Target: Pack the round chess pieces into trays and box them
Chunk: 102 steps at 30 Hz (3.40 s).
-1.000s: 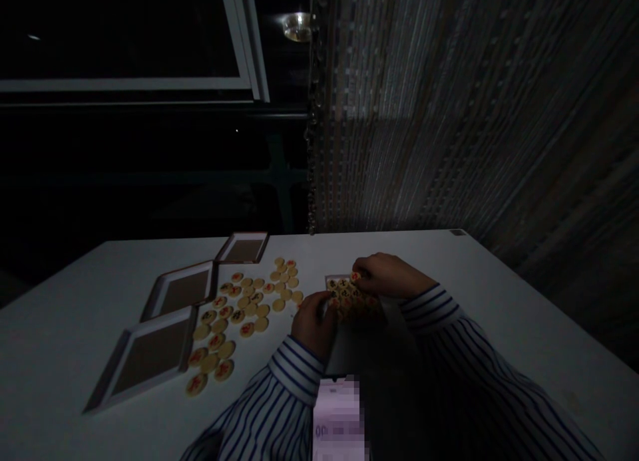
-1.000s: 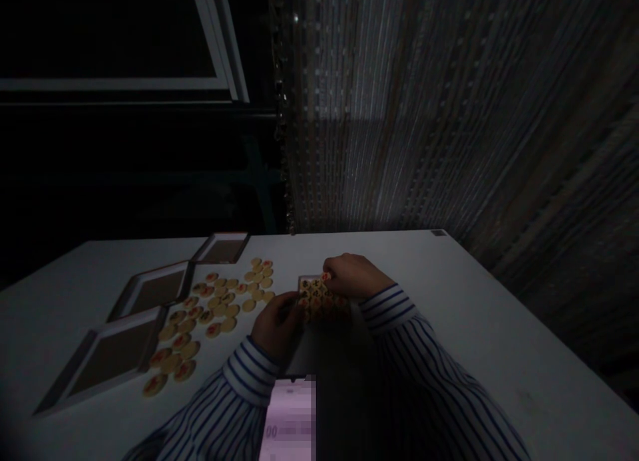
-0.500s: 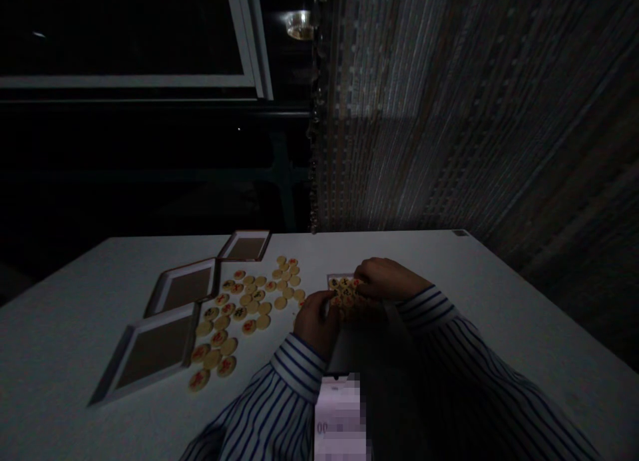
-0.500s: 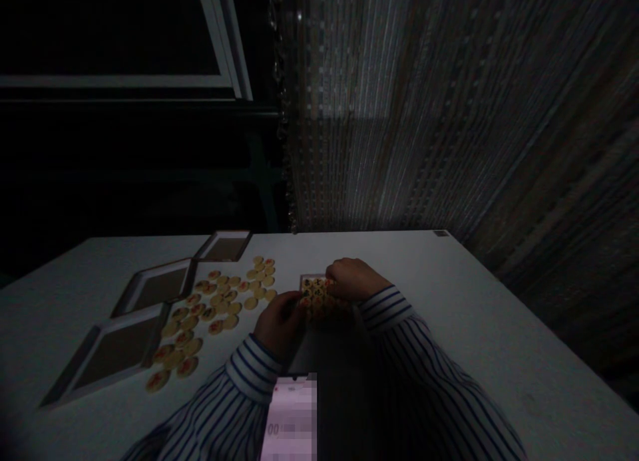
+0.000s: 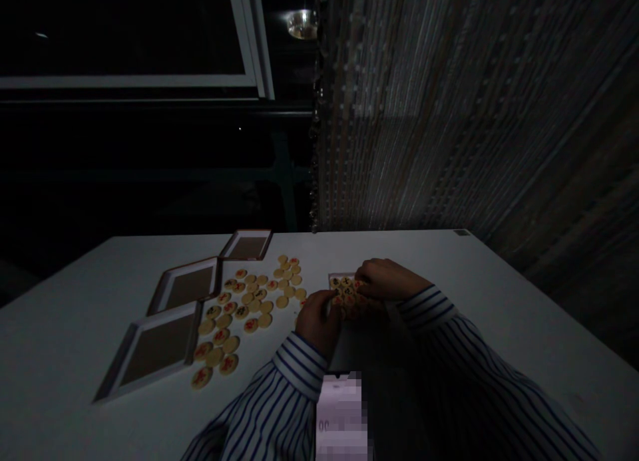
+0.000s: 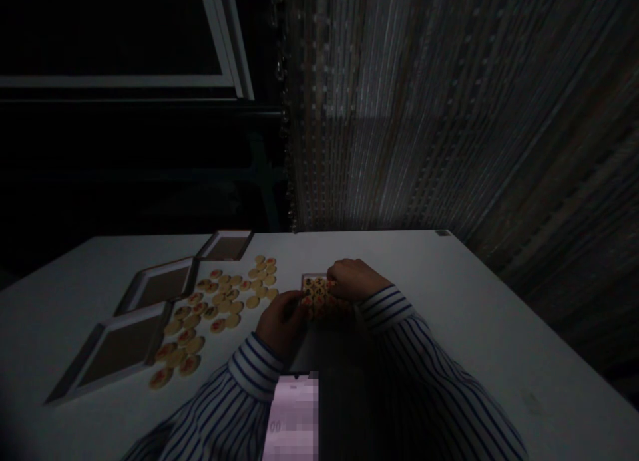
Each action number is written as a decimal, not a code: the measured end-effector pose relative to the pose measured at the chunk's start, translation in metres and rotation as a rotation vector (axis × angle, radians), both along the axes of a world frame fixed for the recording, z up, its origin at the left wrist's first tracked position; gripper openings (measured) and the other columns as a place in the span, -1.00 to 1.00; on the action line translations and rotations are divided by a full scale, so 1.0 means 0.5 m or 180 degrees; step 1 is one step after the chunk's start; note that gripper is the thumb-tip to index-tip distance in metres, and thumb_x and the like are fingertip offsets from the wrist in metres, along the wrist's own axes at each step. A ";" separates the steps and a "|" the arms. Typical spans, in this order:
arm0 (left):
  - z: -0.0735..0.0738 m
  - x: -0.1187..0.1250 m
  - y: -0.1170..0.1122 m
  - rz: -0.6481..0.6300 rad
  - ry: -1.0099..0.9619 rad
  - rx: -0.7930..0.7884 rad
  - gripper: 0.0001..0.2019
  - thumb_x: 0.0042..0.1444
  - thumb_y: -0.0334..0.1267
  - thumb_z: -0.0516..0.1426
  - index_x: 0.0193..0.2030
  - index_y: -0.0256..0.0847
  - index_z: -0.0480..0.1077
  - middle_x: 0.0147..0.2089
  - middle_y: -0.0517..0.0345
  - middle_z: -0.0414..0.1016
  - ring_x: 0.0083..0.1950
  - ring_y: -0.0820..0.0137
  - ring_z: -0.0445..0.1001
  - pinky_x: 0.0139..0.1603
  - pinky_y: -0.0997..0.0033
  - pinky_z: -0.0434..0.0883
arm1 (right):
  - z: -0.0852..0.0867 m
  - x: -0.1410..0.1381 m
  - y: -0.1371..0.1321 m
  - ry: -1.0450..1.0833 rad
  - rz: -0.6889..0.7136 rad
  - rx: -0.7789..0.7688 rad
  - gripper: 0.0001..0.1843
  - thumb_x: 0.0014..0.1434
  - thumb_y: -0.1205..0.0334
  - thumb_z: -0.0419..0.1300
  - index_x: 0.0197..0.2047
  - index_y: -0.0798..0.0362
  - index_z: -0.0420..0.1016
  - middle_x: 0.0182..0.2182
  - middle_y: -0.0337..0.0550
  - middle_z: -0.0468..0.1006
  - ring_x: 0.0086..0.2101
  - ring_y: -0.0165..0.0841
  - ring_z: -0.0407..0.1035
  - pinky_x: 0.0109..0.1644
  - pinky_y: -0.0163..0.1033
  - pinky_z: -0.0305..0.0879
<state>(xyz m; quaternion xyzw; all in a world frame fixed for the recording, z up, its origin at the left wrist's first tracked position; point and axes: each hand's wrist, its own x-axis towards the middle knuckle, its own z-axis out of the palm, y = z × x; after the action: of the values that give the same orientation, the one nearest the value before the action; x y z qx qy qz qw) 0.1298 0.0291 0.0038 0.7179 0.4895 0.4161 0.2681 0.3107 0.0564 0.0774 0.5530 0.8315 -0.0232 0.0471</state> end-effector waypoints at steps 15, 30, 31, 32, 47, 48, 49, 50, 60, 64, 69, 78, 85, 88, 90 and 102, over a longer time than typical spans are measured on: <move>0.005 -0.001 -0.001 0.0026 0.0108 0.0037 -0.80 -0.04 -0.38 0.05 -0.23 -0.28 0.37 -0.21 0.00 0.44 -0.14 0.33 0.40 -0.13 0.27 0.36 | 0.005 -0.001 -0.004 -0.0018 -0.0110 -0.0077 -0.69 -0.02 0.15 0.02 -0.24 0.05 0.46 -0.28 -0.06 0.49 -0.29 -0.30 0.34 -0.31 -0.31 0.13; 0.002 -0.003 0.000 -0.0019 0.0116 0.0094 -0.81 -0.04 -0.38 0.04 -0.24 -0.27 0.36 -0.22 0.00 0.43 -0.14 0.33 0.38 -0.11 0.26 0.34 | 0.006 -0.002 -0.006 -0.0043 -0.0042 -0.0080 -0.74 0.00 0.23 0.00 -0.29 0.05 0.47 -0.30 -0.06 0.49 -0.29 -0.30 0.35 -0.32 -0.30 0.14; 0.001 -0.003 0.000 -0.0018 0.0112 0.0103 -0.81 -0.03 -0.38 0.04 -0.24 -0.27 0.36 -0.22 0.01 0.43 -0.14 0.33 0.38 -0.11 0.26 0.34 | 0.007 -0.002 -0.007 -0.0044 -0.0043 -0.0092 -0.74 0.00 0.23 0.00 -0.30 0.05 0.47 -0.31 -0.07 0.49 -0.30 -0.30 0.35 -0.32 -0.31 0.14; 0.000 -0.003 0.000 -0.0013 0.0100 0.0111 -0.81 -0.03 -0.38 0.04 -0.24 -0.26 0.36 -0.22 0.01 0.43 -0.14 0.34 0.38 -0.12 0.26 0.35 | 0.009 -0.003 -0.008 -0.0043 -0.0049 -0.0106 -0.75 -0.01 0.23 0.01 -0.30 0.04 0.47 -0.31 -0.07 0.49 -0.30 -0.31 0.35 -0.32 -0.31 0.14; 0.005 -0.003 -0.001 -0.0034 0.0050 0.0129 -0.82 -0.03 -0.38 0.04 -0.26 -0.25 0.37 -0.23 0.03 0.44 -0.15 0.35 0.39 -0.11 0.26 0.34 | 0.008 -0.004 -0.008 -0.0090 -0.0093 -0.0106 -0.73 0.01 0.21 0.00 -0.27 0.04 0.48 -0.28 -0.06 0.50 -0.30 -0.30 0.35 -0.32 -0.31 0.13; 0.006 -0.004 -0.002 -0.0041 0.0037 0.0127 -0.82 -0.03 -0.38 0.04 -0.25 -0.25 0.37 -0.22 0.04 0.43 -0.15 0.36 0.38 -0.10 0.27 0.34 | 0.010 -0.004 -0.007 -0.0084 -0.0099 -0.0076 -0.72 0.03 0.20 -0.01 -0.27 0.04 0.48 -0.28 -0.06 0.50 -0.29 -0.30 0.36 -0.31 -0.31 0.14; 0.008 -0.005 -0.002 -0.0049 0.0016 0.0123 -0.82 -0.03 -0.39 0.04 -0.25 -0.25 0.37 -0.21 0.04 0.43 -0.14 0.36 0.38 -0.09 0.27 0.34 | 0.012 -0.004 -0.007 -0.0064 -0.0108 -0.0016 -0.71 0.05 0.19 -0.02 -0.26 0.05 0.47 -0.28 -0.06 0.50 -0.29 -0.30 0.35 -0.30 -0.31 0.14; 0.009 -0.006 -0.002 -0.0048 -0.0017 0.0125 -0.81 -0.03 -0.39 0.04 -0.24 -0.24 0.37 -0.20 0.04 0.43 -0.13 0.36 0.38 -0.09 0.27 0.34 | 0.016 -0.004 -0.007 -0.0036 -0.0119 0.0070 -0.70 0.07 0.19 -0.04 -0.25 0.05 0.47 -0.28 -0.06 0.50 -0.28 -0.30 0.35 -0.28 -0.31 0.14; 0.020 -0.021 0.009 0.0374 -0.0417 0.0234 -0.80 -0.04 -0.36 0.03 -0.26 -0.24 0.39 -0.20 0.03 0.44 -0.14 0.36 0.40 -0.11 0.29 0.38 | 0.042 0.000 -0.010 0.0201 -0.0101 0.0544 -0.69 0.12 0.24 -0.08 -0.19 0.07 0.43 -0.24 -0.07 0.49 -0.21 -0.30 0.32 -0.16 -0.29 0.10; 0.027 -0.037 0.017 0.0490 -0.0637 0.0190 -0.81 -0.04 -0.32 0.03 -0.26 -0.25 0.39 -0.19 0.03 0.44 -0.14 0.36 0.41 -0.10 0.29 0.38 | 0.042 0.003 -0.011 0.0234 -0.0120 0.0553 -0.69 0.11 0.24 -0.08 -0.20 0.07 0.44 -0.24 -0.07 0.49 -0.21 -0.30 0.32 -0.16 -0.28 0.10; 0.037 -0.057 0.025 0.0686 -0.0729 0.0032 -0.75 -0.04 -0.26 0.04 -0.22 -0.29 0.38 -0.19 -0.01 0.45 -0.17 0.33 0.44 -0.12 0.29 0.38 | 0.039 0.011 -0.012 0.0213 -0.0178 0.0274 -0.69 0.09 0.23 -0.06 -0.21 0.04 0.46 -0.25 -0.08 0.51 -0.23 -0.30 0.34 -0.21 -0.30 0.13; 0.055 -0.081 0.036 0.1092 -0.0798 0.0116 -0.74 -0.06 -0.22 0.05 -0.26 -0.30 0.41 -0.21 -0.02 0.47 -0.15 0.32 0.43 -0.09 0.29 0.35 | 0.015 0.007 -0.007 0.0084 -0.0023 -0.0051 -0.64 -0.03 0.27 0.00 -0.14 -0.04 0.45 -0.20 -0.10 0.49 -0.20 -0.25 0.35 -0.22 -0.26 0.16; 0.064 -0.089 0.036 0.1170 -0.0826 -0.0021 -0.77 -0.05 -0.24 0.05 -0.26 -0.27 0.40 -0.23 0.01 0.49 -0.18 0.33 0.45 -0.11 0.27 0.37 | 0.018 -0.006 -0.013 0.0012 -0.0067 -0.0221 -0.64 -0.03 0.28 0.02 -0.14 -0.04 0.45 -0.20 -0.10 0.48 -0.19 -0.26 0.33 -0.19 -0.25 0.15; 0.063 -0.087 0.036 0.1176 -0.0856 -0.0035 -0.77 -0.05 -0.24 0.05 -0.26 -0.27 0.40 -0.24 0.01 0.49 -0.19 0.34 0.45 -0.13 0.27 0.37 | 0.020 -0.008 -0.014 -0.0018 -0.0136 -0.0269 -0.64 -0.03 0.29 0.02 -0.14 -0.03 0.45 -0.19 -0.09 0.48 -0.18 -0.27 0.32 -0.18 -0.25 0.14; 0.063 -0.086 0.036 0.1193 -0.0844 -0.0042 -0.78 -0.05 -0.24 0.05 -0.26 -0.26 0.40 -0.24 0.01 0.49 -0.20 0.34 0.46 -0.14 0.28 0.38 | 0.019 -0.009 -0.013 -0.0039 -0.0138 -0.0276 -0.64 -0.03 0.29 0.02 -0.14 -0.03 0.45 -0.19 -0.08 0.48 -0.18 -0.27 0.32 -0.19 -0.24 0.13; 0.059 -0.088 0.038 0.1162 -0.0810 0.0006 -0.76 -0.07 -0.24 0.06 -0.27 -0.29 0.40 -0.25 0.02 0.49 -0.20 0.33 0.45 -0.12 0.28 0.37 | 0.011 -0.005 -0.009 -0.0090 -0.0046 -0.0103 -0.67 -0.03 0.26 0.00 -0.20 -0.03 0.47 -0.24 -0.09 0.51 -0.24 -0.26 0.36 -0.23 -0.22 0.14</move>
<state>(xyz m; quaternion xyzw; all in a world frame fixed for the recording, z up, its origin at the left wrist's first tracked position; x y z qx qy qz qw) 0.0861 0.0483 0.0333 0.5593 0.5731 0.5454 0.2474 0.3080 0.0518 0.0831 0.5584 0.8263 -0.0292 0.0677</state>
